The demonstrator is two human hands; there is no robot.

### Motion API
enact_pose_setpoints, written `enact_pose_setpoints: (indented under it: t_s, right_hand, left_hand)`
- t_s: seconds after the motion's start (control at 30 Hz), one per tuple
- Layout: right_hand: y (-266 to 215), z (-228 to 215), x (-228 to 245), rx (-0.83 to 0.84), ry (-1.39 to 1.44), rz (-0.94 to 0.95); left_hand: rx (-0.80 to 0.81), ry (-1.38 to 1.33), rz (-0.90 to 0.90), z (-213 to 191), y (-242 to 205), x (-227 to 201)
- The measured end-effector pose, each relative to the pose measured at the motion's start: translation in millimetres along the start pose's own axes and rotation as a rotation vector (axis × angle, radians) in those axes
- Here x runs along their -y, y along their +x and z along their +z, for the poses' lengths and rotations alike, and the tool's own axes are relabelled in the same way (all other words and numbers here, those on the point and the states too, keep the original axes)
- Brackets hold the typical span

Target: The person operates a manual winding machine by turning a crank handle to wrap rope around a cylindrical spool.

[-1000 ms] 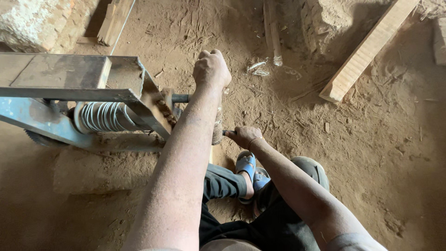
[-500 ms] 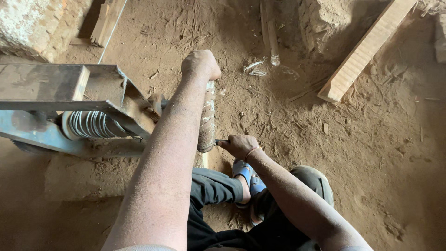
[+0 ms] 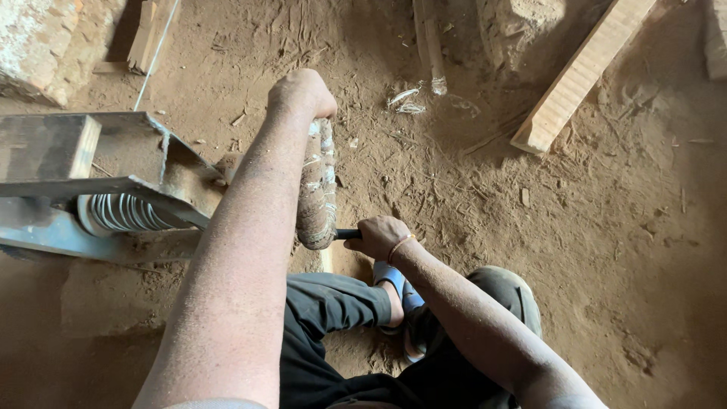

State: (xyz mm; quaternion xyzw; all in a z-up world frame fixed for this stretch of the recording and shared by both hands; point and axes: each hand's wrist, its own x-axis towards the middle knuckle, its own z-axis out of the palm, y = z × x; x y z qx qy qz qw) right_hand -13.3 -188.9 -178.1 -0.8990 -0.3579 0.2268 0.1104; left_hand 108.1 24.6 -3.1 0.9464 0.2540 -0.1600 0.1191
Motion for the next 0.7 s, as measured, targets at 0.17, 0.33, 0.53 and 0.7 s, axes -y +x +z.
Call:
enact_pose_setpoints:
  t_s: [0.17, 0.33, 0.53, 0.7]
  right_hand:
    - [4, -5, 4, 0.059, -0.053, 0.019]
    - [9, 1, -1, 0.021, -0.05, -0.008]
    - [8, 3, -3, -0.039, -0.055, -0.043]
    - [-7, -6, 5, -0.044, -0.046, -0.024]
  left_hand:
    - [-0.278, -0.182, 0.173, 14, 8, 13]
    - [-0.81, -0.13, 0.344, 54, -64, 30]
    - [-0.591, -0.227, 0.134, 59, -111, 24]
    - [-0.431, -0.17, 0.079, 40, -99, 17]
